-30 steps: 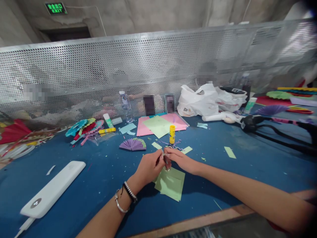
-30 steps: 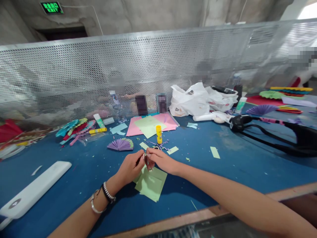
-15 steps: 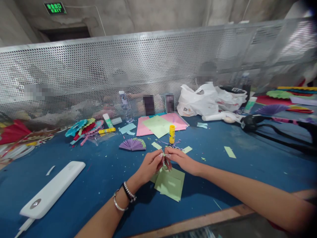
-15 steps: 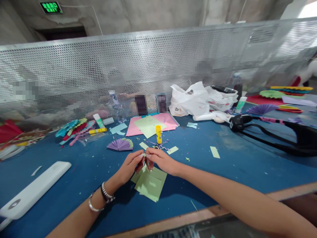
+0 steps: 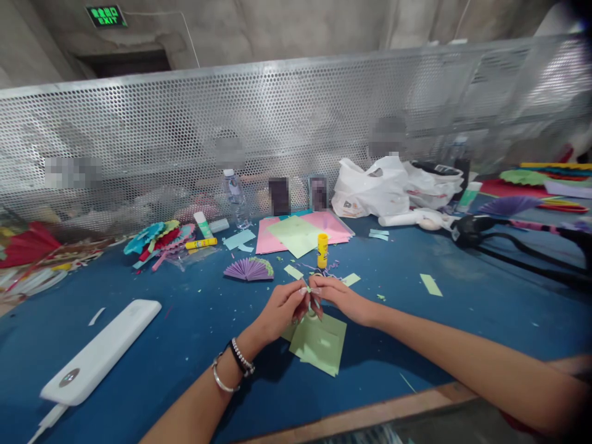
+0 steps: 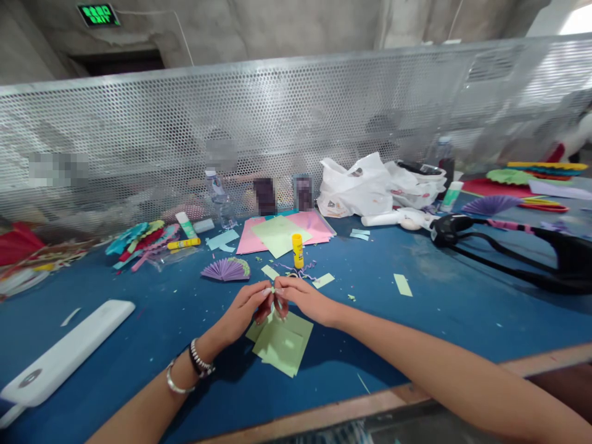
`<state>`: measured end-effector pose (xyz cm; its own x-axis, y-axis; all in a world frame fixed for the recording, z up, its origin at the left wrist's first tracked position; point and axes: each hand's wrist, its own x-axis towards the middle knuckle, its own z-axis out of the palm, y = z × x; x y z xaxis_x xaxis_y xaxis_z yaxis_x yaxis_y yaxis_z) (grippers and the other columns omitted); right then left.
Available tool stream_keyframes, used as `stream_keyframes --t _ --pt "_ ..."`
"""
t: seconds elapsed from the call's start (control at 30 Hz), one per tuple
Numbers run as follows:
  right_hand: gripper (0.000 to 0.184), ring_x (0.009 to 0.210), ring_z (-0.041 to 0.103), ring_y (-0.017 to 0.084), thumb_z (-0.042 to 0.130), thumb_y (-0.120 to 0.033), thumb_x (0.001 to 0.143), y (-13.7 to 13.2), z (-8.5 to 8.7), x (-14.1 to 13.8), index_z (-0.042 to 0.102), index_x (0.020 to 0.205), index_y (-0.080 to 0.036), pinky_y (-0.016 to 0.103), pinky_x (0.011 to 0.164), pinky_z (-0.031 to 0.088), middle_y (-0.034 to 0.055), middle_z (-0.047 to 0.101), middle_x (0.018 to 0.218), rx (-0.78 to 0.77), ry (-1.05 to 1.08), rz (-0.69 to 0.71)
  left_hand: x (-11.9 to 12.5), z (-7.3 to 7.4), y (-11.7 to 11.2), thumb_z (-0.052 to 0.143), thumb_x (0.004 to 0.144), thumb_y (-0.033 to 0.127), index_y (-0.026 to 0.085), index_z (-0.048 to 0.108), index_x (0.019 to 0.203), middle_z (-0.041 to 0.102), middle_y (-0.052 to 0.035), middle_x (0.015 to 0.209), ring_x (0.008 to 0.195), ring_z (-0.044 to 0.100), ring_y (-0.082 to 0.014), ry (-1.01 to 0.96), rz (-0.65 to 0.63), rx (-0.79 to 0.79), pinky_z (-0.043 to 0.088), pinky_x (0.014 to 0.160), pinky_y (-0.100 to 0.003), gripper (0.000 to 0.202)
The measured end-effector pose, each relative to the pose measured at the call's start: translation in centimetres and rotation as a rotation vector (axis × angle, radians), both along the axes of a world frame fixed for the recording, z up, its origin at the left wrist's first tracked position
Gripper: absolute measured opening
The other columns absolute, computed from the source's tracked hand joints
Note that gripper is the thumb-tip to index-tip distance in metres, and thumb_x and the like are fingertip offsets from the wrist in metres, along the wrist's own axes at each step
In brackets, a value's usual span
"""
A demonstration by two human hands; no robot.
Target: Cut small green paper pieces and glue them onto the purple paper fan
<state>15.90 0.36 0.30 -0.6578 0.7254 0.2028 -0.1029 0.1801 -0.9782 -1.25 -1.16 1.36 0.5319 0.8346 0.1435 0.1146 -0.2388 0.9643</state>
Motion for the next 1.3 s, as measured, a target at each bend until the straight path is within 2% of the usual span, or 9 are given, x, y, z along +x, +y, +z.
stream_keyframes --t 0.63,1.3 --pt "0.019 0.059 0.05 0.01 0.042 -0.027 0.086 0.41 -0.71 0.1 0.043 0.07 -0.016 0.023 0.062 0.039 -0.001 0.052 0.064 -0.087 0.072 0.067 -0.06 0.22 0.0 0.033 0.088 0.037 0.013 0.051 0.067 0.045 0.0028 0.05 0.045 0.04 -0.0071 0.046 -0.014 0.061 0.032 0.046 -0.02 0.037" --pt "0.017 0.058 0.052 0.009 0.043 -0.024 0.085 0.5 -0.8 0.14 0.043 0.07 -0.015 0.023 0.06 0.04 0.0004 0.053 0.067 -0.127 0.109 0.113 0.02 0.1 0.1 0.035 0.087 0.039 0.013 0.05 0.064 0.045 0.0029 0.044 0.039 0.041 -0.0066 -0.017 -0.045 -0.03 0.03 0.042 -0.019 0.038"
